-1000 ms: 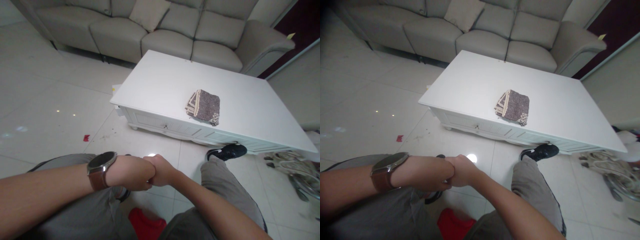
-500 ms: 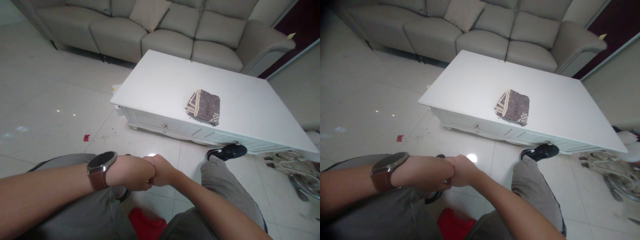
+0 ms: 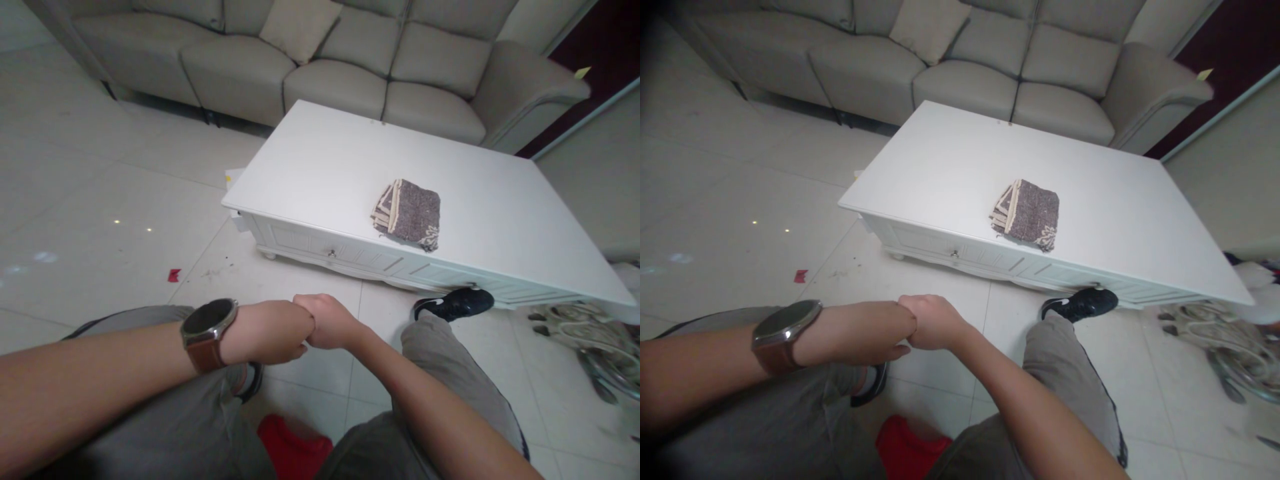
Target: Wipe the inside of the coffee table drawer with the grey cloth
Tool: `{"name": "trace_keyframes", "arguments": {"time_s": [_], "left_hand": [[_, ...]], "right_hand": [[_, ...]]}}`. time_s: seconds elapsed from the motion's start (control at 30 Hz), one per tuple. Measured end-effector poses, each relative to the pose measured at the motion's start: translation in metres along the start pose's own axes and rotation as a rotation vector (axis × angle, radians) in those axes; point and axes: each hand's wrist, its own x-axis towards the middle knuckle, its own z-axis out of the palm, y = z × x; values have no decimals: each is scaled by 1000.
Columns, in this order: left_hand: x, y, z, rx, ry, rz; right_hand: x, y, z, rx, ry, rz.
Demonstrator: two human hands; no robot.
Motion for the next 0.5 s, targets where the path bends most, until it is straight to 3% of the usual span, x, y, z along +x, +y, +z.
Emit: {"name": "trace_keyframes", "arguments": {"time_s": [0.1,0.17,0.3,0.5], "left_hand": [[4,-3,-16,107,-47,29],[5,-8,-22,98,-15,95],[1,-19,-20,16,18,173],[-7,-16,-25,25,-31,148]], "right_hand": [[6,10,-14,-143,17,52],[10,23,-21,-252,18,124],[19,67,-29,-465,-39,429],[42,124,-22,-414,-56,711]]}}
